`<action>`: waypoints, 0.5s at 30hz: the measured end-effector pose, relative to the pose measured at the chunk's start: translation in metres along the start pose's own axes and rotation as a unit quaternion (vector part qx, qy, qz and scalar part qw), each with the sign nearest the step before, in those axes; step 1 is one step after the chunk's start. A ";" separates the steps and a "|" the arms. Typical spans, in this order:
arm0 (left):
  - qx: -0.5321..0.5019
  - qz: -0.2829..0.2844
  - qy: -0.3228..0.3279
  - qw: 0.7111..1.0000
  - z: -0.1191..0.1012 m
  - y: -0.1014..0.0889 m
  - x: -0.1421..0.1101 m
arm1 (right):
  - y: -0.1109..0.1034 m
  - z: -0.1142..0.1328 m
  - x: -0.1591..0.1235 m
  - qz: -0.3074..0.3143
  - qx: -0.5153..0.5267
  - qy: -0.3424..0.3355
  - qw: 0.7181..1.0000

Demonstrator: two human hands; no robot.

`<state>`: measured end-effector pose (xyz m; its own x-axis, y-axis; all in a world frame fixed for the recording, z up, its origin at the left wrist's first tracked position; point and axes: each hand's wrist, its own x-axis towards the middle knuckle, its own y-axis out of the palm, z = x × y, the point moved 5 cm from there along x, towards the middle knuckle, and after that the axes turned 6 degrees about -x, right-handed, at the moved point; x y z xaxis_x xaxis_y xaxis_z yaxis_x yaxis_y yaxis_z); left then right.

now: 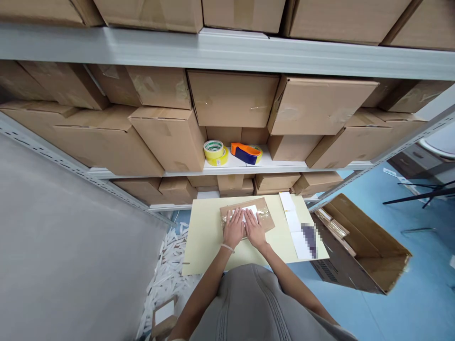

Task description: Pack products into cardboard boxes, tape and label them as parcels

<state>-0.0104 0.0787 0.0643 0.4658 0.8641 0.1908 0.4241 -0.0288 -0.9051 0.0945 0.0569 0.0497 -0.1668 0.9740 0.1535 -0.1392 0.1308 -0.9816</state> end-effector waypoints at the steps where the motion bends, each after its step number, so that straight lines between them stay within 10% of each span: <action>1: 0.003 0.005 0.003 1.000 0.001 0.001 0.001 | 0.003 0.001 0.001 0.003 0.001 0.002 1.000; 15: 0.009 0.011 -0.016 1.000 0.013 0.022 0.013 | 0.012 -0.008 0.037 0.022 -0.014 0.069 0.997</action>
<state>-0.0052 0.0964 0.0417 0.4492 0.8793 0.1584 0.4001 -0.0395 -0.9156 0.0946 0.0958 0.0430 -0.0353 0.9949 0.0949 -0.1077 0.0906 -0.9900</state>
